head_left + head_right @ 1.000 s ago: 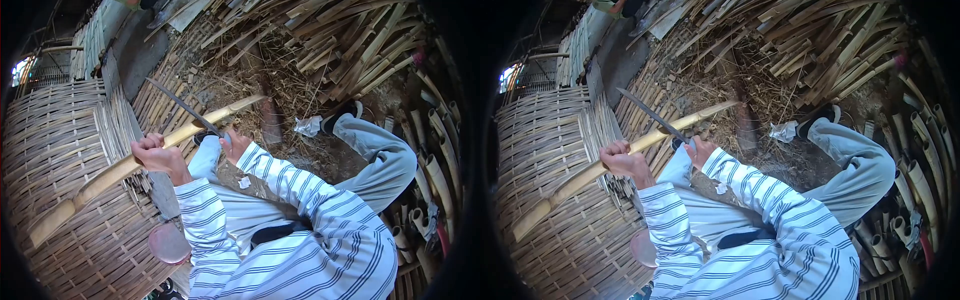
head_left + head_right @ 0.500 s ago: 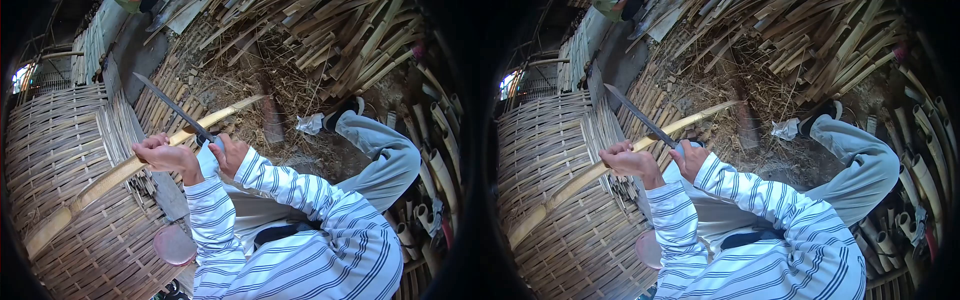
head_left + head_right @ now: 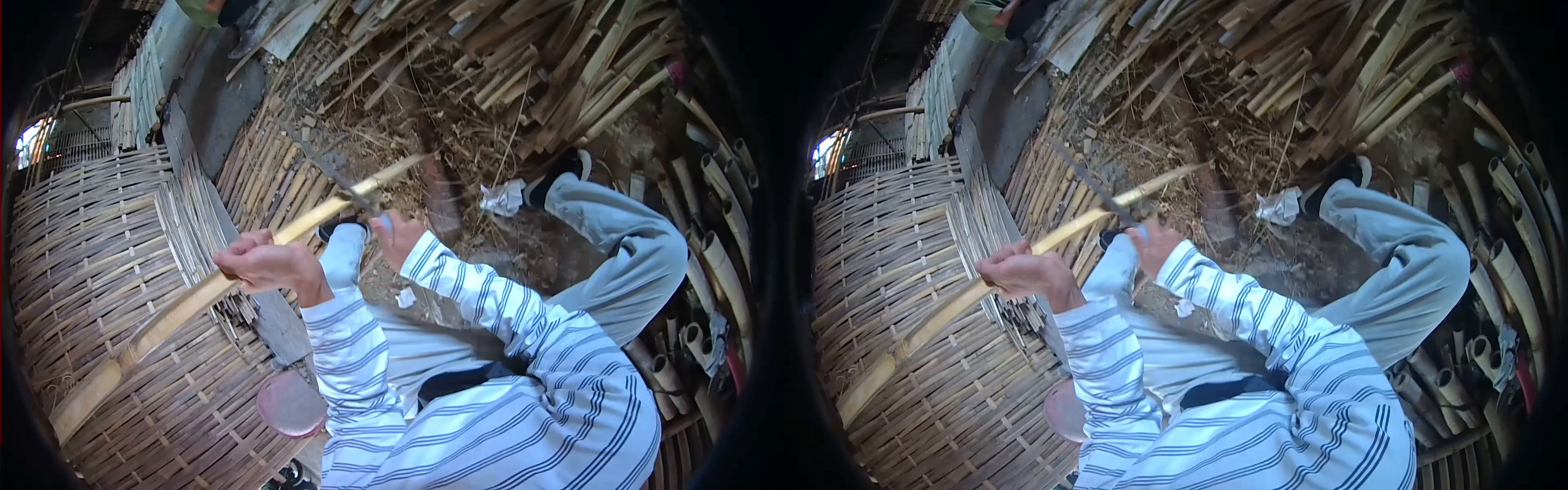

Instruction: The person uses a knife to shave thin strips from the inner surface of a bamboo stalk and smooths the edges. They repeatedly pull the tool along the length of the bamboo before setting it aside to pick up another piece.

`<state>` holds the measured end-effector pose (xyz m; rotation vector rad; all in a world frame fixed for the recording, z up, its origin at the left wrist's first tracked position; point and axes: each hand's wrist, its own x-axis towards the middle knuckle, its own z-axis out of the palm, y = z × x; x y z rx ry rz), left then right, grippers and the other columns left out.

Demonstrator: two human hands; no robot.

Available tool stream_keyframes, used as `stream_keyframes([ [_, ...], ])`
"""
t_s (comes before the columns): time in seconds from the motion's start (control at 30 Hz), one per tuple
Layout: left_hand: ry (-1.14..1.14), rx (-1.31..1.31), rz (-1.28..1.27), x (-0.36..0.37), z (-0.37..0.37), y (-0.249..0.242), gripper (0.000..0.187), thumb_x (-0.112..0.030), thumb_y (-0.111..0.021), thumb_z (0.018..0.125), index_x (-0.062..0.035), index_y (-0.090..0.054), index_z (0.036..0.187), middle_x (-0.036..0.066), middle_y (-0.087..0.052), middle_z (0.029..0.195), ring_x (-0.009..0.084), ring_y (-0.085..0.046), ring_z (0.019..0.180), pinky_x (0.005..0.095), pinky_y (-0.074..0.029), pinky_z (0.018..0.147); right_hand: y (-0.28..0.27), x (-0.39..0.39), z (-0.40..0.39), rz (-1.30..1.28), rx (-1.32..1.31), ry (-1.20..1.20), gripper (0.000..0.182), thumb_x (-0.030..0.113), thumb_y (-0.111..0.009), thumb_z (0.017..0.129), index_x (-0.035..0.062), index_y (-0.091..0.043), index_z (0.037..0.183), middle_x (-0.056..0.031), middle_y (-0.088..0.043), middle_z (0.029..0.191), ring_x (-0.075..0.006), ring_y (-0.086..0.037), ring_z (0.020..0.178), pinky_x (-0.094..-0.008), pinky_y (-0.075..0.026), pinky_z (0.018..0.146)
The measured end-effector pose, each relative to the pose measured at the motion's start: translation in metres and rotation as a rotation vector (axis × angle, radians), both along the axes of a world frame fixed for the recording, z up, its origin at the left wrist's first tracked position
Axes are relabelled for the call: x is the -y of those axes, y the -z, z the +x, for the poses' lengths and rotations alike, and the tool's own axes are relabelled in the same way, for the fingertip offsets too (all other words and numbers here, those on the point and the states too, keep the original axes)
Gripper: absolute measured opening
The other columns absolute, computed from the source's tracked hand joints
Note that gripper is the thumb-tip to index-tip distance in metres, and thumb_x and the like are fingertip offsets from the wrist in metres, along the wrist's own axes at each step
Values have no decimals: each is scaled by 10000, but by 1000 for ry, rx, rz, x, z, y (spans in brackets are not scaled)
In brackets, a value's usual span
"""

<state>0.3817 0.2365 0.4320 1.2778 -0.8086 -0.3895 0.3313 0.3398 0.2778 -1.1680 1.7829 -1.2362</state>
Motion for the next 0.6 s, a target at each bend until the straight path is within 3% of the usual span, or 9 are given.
stream_keyframes([
  [0.1,-25,8,-11,9,-3,0,414,-326,-400,941,-160,-269,585,-12,-283,483,112,-286,449,277,-263,478,-30,-4,18,-69,37,-10,427,437,-426,946,15,-487,929,-202,-548,529,-411,-587,508,-476,-452,433],
  [0.2,-37,-23,-23,11,6,3,414,-323,-394,944,-160,-261,587,-17,-282,488,112,-290,453,277,-270,476,0,6,13,28,-27,-42,424,448,-431,943,27,-464,907,-191,-543,519,-403,-583,491,-464,-456,426],
  [0.23,-30,-12,-20,9,10,3,409,-318,-379,951,-163,-255,594,-22,-263,496,115,-292,459,288,-278,478,-5,11,-2,303,71,-148,433,453,-436,941,23,-467,904,-195,-547,524,-406,-576,480,-461,-459,424],
  [0.33,-30,-36,-37,4,15,6,404,-313,-369,956,-166,-247,600,-29,-233,504,116,-282,463,288,-270,487,76,19,7,279,-34,77,446,453,-420,947,17,-507,919,-199,-550,530,-401,-588,501,-476,-463,450],
  [0.4,-22,-53,-55,16,6,2,400,-310,-369,956,-168,-244,603,-35,-225,506,112,-271,462,284,-263,489,37,9,13,279,119,73,427,442,-420,949,27,-523,945,-207,-543,530,-409,-585,514,-488,-454,458],
  [0.43,-30,-43,-44,13,9,3,398,-309,-369,955,-169,-242,605,-38,-221,507,111,-266,462,282,-260,490,0,4,9,20,65,11,403,425,-432,948,33,-523,974,-213,-529,516,-411,-575,498,-487,-440,439],
  [0.53,19,9,-58,9,11,8,392,-300,-370,952,-170,-241,605,-39,-219,506,104,-254,462,275,-253,491,-22,8,19,-49,0,-42,398,417,-453,942,23,-505,938,-187,-511,475,-396,-565,448,-472,-436,411],
  [0.6,2,-34,-43,8,18,8,402,-308,-386,945,-170,-237,598,-34,-217,502,101,-258,455,272,-241,485,-11,11,10,170,28,-92,400,413,-461,938,15,-503,928,-188,-525,486,-408,-571,468,-464,-458,425],
])
